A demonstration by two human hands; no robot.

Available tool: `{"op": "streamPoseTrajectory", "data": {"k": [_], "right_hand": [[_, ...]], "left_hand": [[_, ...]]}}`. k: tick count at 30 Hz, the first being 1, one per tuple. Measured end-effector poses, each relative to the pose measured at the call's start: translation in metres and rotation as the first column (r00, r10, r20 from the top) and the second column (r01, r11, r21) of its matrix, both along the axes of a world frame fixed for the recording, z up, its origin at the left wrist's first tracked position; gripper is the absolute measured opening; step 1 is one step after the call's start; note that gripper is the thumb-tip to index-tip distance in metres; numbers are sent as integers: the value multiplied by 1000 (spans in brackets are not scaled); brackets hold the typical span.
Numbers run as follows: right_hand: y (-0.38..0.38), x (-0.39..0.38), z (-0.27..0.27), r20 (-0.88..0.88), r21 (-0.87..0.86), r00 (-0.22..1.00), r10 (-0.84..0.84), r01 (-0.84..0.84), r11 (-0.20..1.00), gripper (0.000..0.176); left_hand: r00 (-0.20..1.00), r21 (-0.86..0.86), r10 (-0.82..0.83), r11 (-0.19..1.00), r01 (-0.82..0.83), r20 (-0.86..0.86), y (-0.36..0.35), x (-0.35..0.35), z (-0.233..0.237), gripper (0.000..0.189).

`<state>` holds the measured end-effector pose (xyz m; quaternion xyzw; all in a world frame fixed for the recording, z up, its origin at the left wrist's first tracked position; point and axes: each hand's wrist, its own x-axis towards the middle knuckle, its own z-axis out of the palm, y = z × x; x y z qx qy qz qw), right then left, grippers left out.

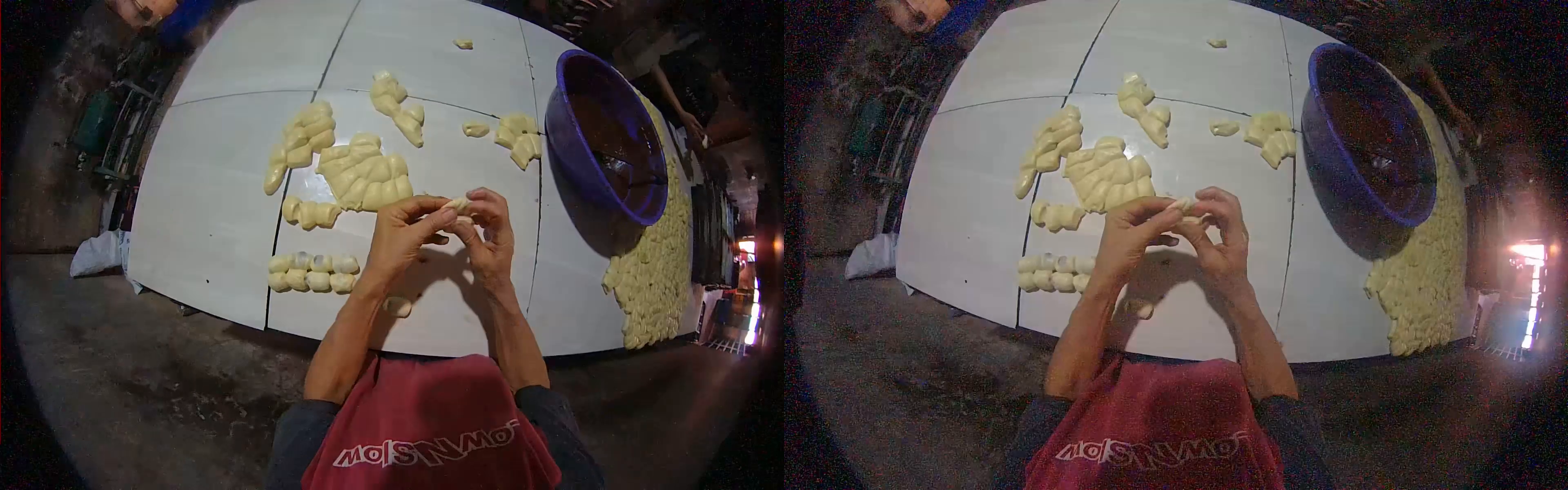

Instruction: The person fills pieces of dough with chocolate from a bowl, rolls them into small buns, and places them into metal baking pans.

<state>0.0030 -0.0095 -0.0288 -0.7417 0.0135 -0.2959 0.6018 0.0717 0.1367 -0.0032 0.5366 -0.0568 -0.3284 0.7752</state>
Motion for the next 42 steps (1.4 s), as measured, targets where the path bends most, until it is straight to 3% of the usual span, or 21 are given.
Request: {"op": "streamPoseTrajectory", "data": {"k": [2,5,9,12,13,14,17,20,21,24,26,29,32,34,36,39,42], "right_hand": [[24,2,17,-12,205,997,-82,83,975,18],[11,0,-11,48,-133,998,-40,46,990,16],[14,-1,-10,56,-153,987,-154,161,975,11],[18,0,-2,-104,-256,984,-143,112,960,14],[19,-1,0,-200,-265,972,-124,68,962,15],[21,-2,4,-290,-273,951,-103,21,962,17],[36,-7,20,-230,-284,964,-136,67,956,20],[35,-22,22,-145,-514,988,42,-112,851,26],[39,-31,18,-230,-460,972,54,-157,874,23],[45,-41,18,-409,-130,902,137,-207,970,20],[53,-48,12,-471,9,867,166,-183,983,15],[59,-50,1,-596,-46,758,266,-364,930,16],[61,-55,-10,-597,-215,763,248,-450,867,17],[62,-53,-2,-584,-474,799,140,-477,740,31],[65,-50,14,-540,-556,832,126,-465,689,43],[68,-56,8,-591,-542,781,202,-570,618,51],[72,-59,-4,-681,-391,691,241,-622,679,50]], "left_hand": [[999,15,-43,999,43,22,3,1,-1,23],[993,70,-114,991,116,-27,6,-2,-13,23],[997,-19,-81,997,80,-8,7,-17,-1,29],[983,143,-92,987,69,156,18,-20,-6,30],[996,217,-68,975,54,55,19,-18,-12,31],[1000,176,-23,984,21,8,23,-20,-12,30],[998,93,41,995,-35,-55,35,-18,-10,28],[997,70,-42,996,46,-60,48,-24,-24,24],[990,39,-103,994,107,-94,53,-26,-19,31],[988,186,-103,975,123,-115,67,-39,-18,46],[997,249,-25,968,43,-78,81,-48,-23,55],[996,393,57,919,-26,-67,108,-47,-8,52],[989,440,115,886,-144,94,132,-52,-12,52],[983,449,125,877,-172,132,139,-56,-10,46],[985,487,75,862,-143,157,147,-59,-12,44],[975,556,13,820,-137,221,149,-66,-10,41],[973,587,-1,798,-139,232,154,-71,-16,41]]}}
